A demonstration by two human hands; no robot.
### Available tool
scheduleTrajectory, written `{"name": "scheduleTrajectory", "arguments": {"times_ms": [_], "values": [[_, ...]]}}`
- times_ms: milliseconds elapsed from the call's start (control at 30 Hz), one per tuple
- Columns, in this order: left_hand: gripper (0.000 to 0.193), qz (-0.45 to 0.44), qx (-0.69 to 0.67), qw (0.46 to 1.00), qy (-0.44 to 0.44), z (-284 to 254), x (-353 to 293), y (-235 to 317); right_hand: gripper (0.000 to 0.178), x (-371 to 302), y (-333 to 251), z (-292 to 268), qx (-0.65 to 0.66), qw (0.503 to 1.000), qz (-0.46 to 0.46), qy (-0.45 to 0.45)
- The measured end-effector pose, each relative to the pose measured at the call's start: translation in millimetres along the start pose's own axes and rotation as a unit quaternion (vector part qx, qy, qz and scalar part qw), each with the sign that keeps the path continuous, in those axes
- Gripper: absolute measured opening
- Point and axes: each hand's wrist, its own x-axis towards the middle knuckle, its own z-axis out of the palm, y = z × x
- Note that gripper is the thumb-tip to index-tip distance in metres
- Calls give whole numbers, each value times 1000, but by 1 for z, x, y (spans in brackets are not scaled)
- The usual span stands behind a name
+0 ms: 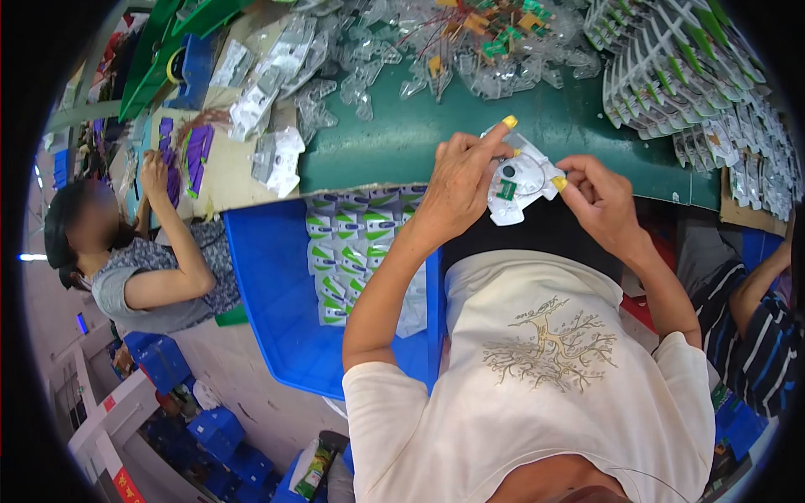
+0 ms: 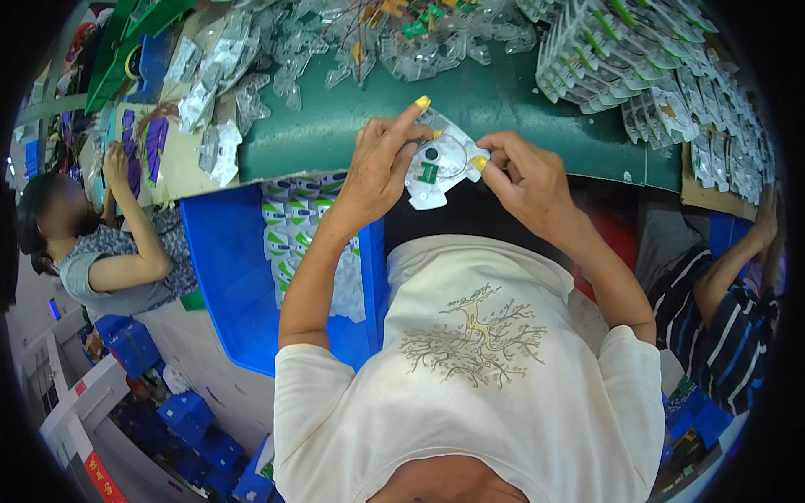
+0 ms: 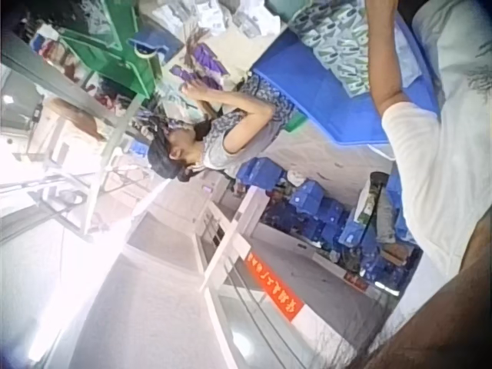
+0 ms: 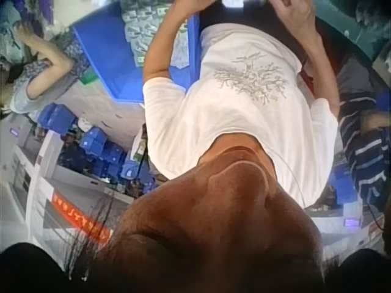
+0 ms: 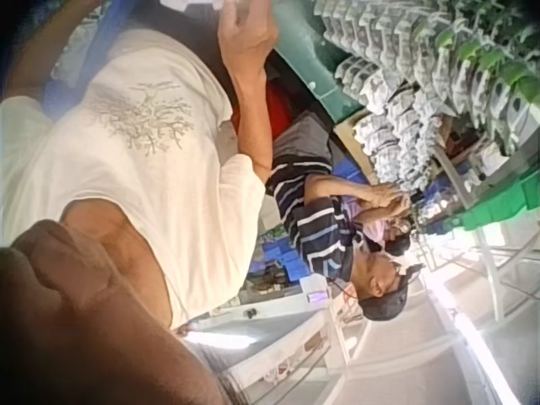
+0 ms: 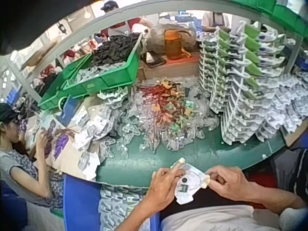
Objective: Assembling small plastic parts and components into a housing on a production line.
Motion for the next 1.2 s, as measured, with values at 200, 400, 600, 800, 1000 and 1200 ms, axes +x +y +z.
{"name": "scheduleTrajectory", "arguments": {"times_ms": [200,400,600,800,1000,1200], "values": [[49,-50,-45,996,53,0,-9,2,19,-10,22,26,75,996,-25,43],[35,-76,15,985,155,-15,11,11,21,-80,40,-69,74,970,54,226],[30,-74,-18,995,57,15,18,19,15,-70,77,-192,100,920,104,363],[26,-63,17,997,48,18,16,24,17,-30,127,-222,168,922,130,325],[23,-102,26,990,95,3,-3,12,26,-36,153,-215,86,917,108,375],[17,-92,-27,988,119,5,0,-7,15,-52,51,-150,39,949,-23,313]]}}
